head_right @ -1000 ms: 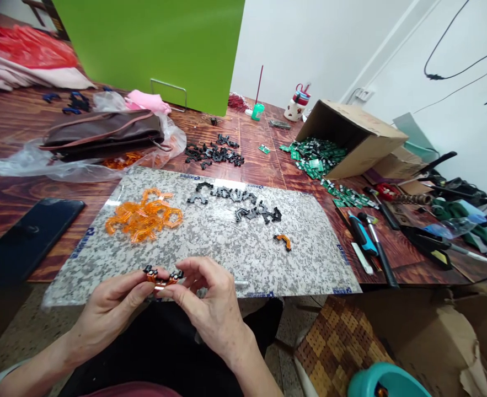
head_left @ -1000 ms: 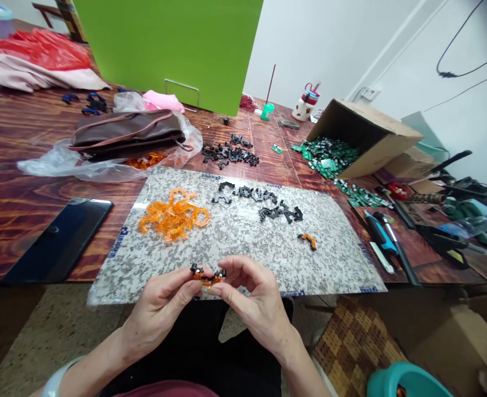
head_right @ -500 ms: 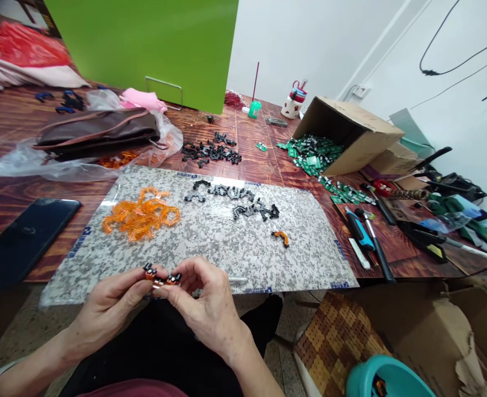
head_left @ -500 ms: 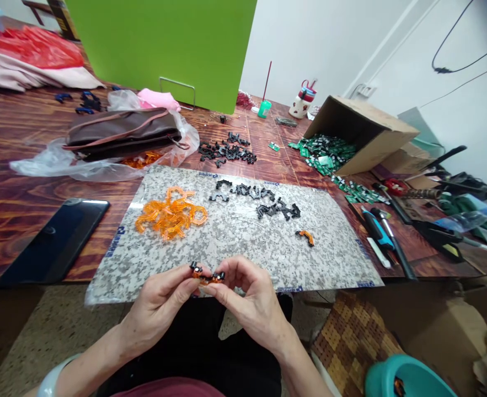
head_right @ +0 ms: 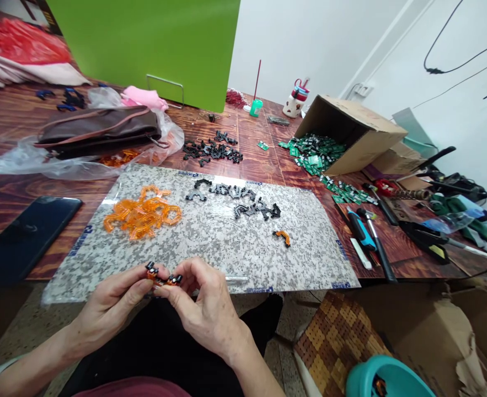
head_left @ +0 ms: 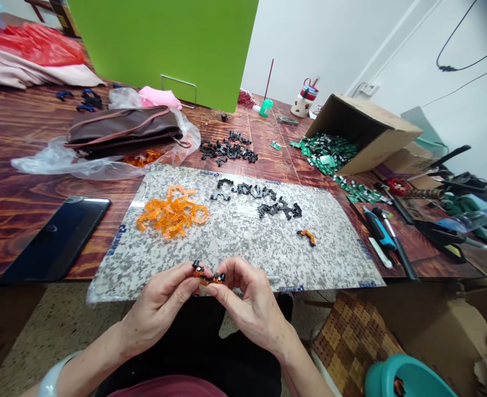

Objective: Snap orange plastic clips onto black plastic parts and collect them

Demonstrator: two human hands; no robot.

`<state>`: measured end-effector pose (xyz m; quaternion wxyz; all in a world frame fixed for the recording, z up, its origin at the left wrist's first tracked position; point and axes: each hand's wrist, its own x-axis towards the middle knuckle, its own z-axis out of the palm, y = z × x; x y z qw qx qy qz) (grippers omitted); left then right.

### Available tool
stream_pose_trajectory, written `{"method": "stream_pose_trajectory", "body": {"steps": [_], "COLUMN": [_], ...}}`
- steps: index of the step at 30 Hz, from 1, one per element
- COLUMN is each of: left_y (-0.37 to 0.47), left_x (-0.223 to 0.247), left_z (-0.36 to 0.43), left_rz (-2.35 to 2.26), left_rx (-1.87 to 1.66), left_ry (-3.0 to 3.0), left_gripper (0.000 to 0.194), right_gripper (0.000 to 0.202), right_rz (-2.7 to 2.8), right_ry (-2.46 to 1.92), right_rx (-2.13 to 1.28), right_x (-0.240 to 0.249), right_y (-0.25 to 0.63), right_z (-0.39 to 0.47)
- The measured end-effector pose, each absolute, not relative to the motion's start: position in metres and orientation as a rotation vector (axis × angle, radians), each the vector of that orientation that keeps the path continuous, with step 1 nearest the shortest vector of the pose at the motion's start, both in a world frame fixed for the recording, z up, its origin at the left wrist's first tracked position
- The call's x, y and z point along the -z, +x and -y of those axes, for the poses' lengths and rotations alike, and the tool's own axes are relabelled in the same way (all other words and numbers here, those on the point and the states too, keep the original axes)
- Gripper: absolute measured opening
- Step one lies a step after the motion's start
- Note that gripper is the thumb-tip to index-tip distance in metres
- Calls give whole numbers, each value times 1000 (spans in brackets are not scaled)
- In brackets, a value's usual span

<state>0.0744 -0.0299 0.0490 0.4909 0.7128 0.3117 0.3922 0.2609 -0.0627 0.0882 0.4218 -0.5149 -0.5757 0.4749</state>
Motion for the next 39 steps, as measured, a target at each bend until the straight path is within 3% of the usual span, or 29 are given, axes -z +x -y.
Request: {"method": "stream_pose_trajectory", "body": {"steps": [16, 23, 29, 39], "left_y": [75, 76, 78, 76], "left_x": [-47, -46, -53, -51], "left_z": [30, 29, 28, 29], "left_rz": [-810, -893, -870, -879], "left_rx": [-908, -812, -832, -805], "left_ry": [1731, 1611, 1577, 1638], "left_gripper": [20, 33, 25, 30], "right_gripper": [15, 18, 20, 23], "right_rz": [1430, 1350, 1366, 1344], "right_ry": [-1313, -1290, -1280, -1319], "right_rx": [-1241, -1325, -1309, -1315], "right_x": [-90, -84, -86, -83], "right_y": [261, 263, 264, 263], "right_z": [64, 65, 64, 63]}}
